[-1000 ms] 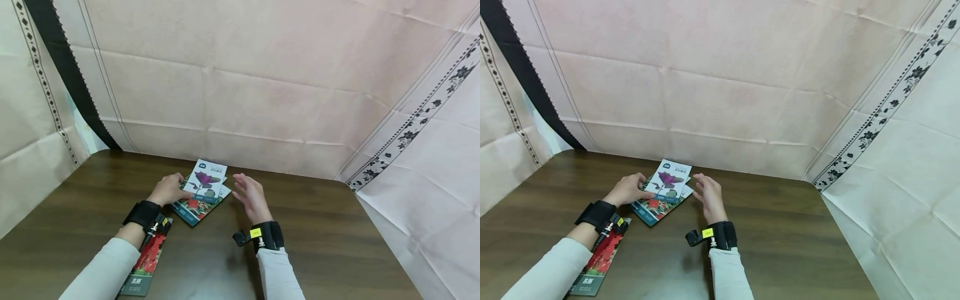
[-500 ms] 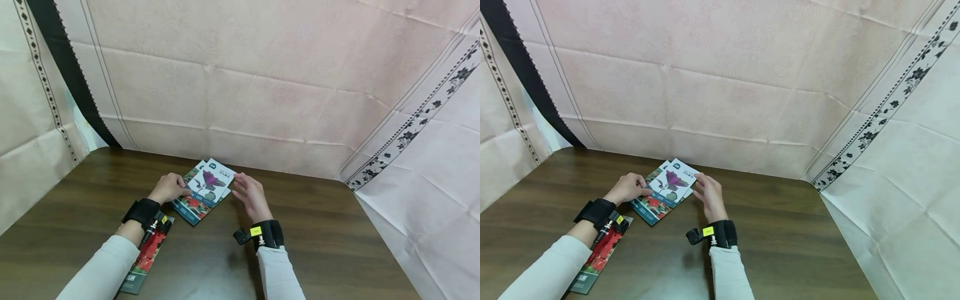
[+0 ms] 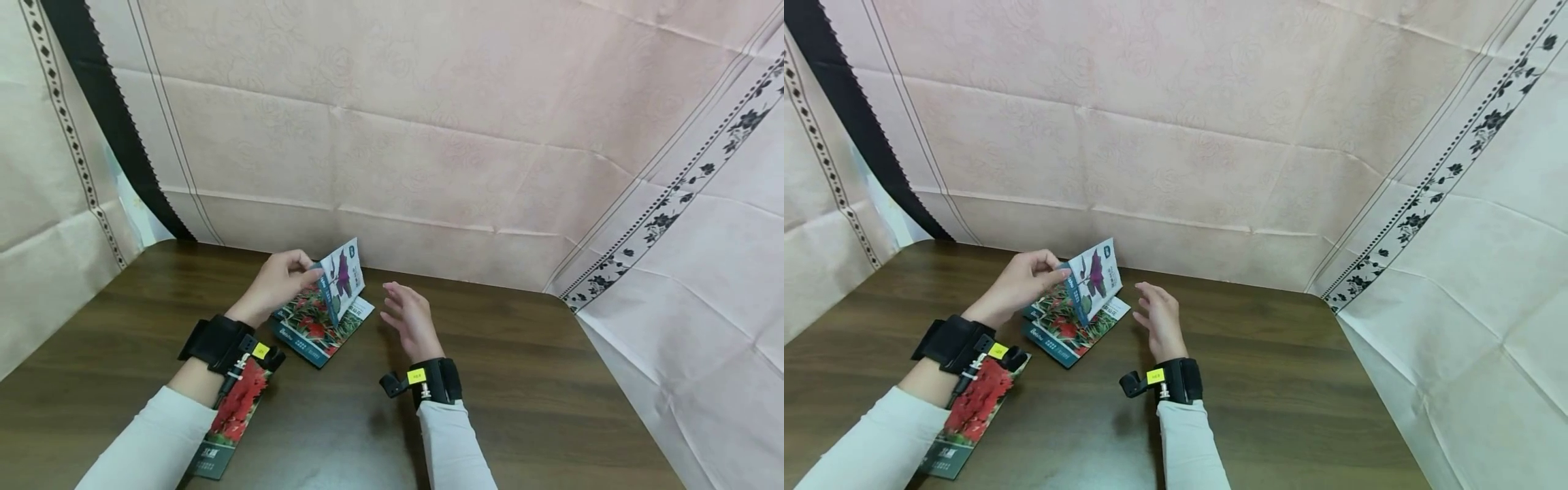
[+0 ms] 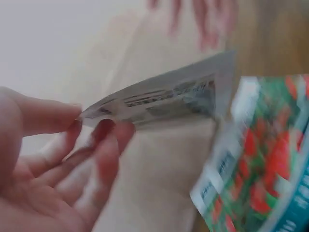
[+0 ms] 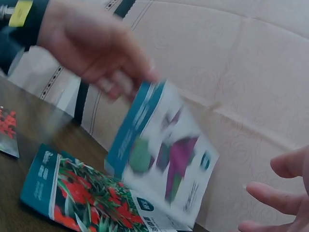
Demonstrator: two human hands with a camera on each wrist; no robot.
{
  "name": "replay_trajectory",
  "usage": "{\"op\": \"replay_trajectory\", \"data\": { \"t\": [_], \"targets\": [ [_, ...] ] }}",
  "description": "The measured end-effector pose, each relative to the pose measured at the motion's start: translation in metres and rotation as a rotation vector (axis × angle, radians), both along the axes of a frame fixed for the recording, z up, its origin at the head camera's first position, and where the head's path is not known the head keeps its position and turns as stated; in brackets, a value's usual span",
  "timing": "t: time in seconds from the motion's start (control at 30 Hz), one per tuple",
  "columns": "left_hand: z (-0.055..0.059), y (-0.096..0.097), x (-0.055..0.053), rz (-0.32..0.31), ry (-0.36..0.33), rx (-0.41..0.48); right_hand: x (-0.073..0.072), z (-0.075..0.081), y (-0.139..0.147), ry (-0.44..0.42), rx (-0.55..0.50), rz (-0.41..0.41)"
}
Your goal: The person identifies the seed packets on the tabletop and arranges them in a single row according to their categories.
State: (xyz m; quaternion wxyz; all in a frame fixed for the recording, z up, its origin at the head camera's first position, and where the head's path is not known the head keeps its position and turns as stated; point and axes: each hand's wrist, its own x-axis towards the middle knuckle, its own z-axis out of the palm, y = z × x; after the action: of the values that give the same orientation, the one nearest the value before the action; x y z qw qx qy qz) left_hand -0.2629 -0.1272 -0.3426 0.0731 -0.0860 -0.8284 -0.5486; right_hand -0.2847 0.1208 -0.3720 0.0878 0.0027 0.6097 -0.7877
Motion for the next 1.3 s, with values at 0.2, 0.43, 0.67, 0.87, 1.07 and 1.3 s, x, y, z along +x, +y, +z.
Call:
{"op": "replay_trajectory", "data": {
  "t": [0.2,0.43,0.67,0.87,1.07,1.3],
  "targets": [
    [0.024,0.007,0.026,-0.151,0.024,0.276,0.0,0.001,-0.011,-0.021,-0.05,0.021],
    [0.022,-0.006,0.059,-0.294,-0.004,0.187,0.0,0.002,-0.015,0.046,-0.072,-0.037],
    [-0.023,-0.068,0.1,-0.268,0.09,-0.411,0.015,-0.016,-0.01,0.2,0.326,0.094],
    [-0.048,-0.095,0.131,-0.37,-0.041,-0.637,0.057,-0.046,-0.018,0.466,0.858,0.28],
    [-0.062,-0.088,0.137,-0.357,-0.065,-0.72,0.094,-0.03,-0.019,0.634,1.138,0.315],
    [-0.065,-0.076,0.135,-0.336,-0.006,-0.766,0.12,-0.033,-0.035,0.629,1.443,0.727]
  ]
}}
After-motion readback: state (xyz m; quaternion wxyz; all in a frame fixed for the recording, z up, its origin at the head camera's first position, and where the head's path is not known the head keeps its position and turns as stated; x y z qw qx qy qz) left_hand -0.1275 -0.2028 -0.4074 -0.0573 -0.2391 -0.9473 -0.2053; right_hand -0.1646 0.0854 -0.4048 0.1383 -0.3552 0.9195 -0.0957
